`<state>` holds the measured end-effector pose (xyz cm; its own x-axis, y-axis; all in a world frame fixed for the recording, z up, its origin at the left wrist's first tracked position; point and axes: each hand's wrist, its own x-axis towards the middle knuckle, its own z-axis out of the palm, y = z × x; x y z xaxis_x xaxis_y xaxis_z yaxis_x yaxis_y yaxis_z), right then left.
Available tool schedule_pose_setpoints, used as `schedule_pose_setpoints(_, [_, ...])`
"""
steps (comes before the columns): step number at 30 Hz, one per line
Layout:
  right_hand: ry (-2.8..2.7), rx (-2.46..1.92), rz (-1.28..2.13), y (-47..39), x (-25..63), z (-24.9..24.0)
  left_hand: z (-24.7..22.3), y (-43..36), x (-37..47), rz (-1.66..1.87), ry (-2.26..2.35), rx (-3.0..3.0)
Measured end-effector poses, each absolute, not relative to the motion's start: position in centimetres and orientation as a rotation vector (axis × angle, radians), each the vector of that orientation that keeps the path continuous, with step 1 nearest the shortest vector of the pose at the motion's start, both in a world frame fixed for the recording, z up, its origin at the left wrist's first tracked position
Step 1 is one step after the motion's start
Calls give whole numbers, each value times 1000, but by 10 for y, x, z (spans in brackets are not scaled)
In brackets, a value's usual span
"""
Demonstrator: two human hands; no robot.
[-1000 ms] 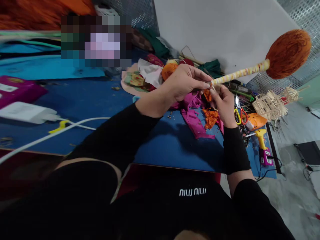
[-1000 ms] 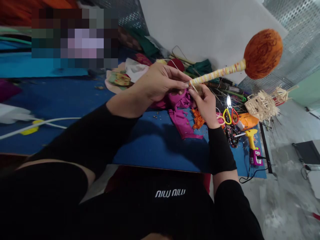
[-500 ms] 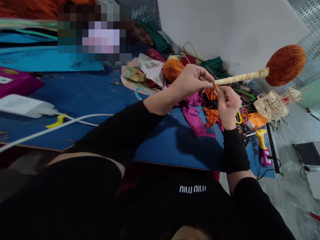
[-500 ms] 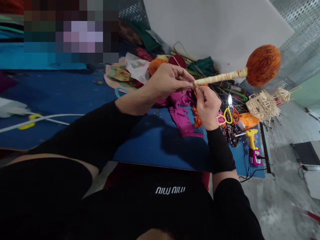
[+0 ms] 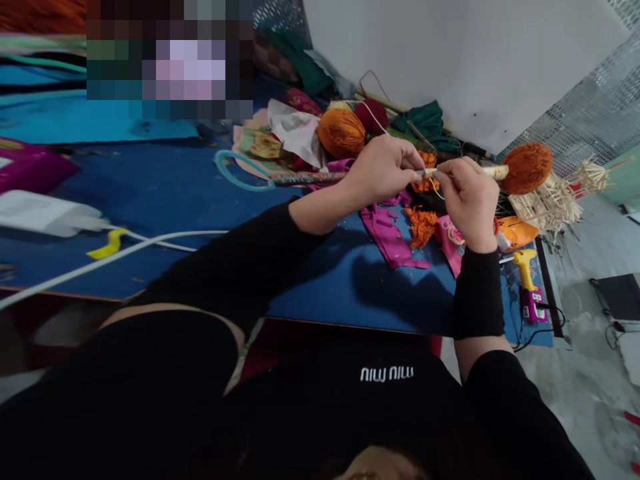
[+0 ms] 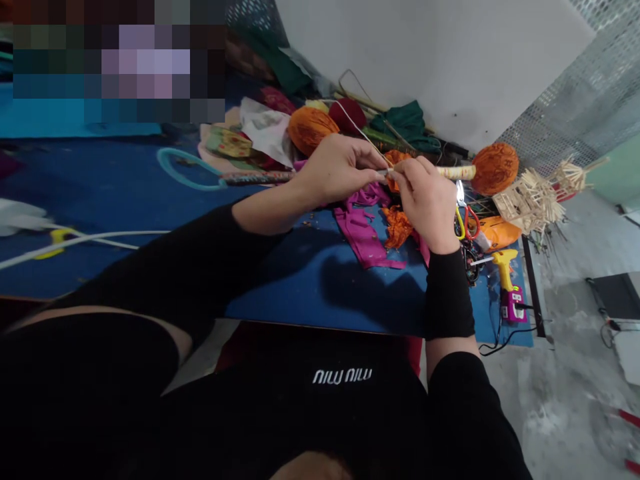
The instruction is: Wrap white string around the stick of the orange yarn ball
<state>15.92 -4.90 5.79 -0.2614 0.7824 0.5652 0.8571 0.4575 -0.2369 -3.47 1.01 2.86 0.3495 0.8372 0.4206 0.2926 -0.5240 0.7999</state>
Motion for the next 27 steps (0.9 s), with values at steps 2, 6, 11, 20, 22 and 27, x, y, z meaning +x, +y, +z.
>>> schedule_pose_setpoints(2, [-2059,-1369,-109,-46,158,55,28,5,-33,1121,998,2031])
schedule_pose_setpoints(6, [-2006,-1422,-49,-39,155,51,27,-3,-32,1083,1008,2143])
schedule_pose_setpoints(11, [-1936,-1510,-41,-32,161,49,28,-9,-34,1049,1004,2332])
schedule_pose_setpoints(20, [-1934,-1675,112,-30,162,53,26,-14,-33,1025,941,2492])
schedule_pose_setpoints(22, [-1941,-1693,113,-31,159,55,25,-13,-34,992,964,2535])
schedule_pose_setpoints(27, [-1927,-1542,133,-44,171,66,29,-5,-42,975,1058,2555])
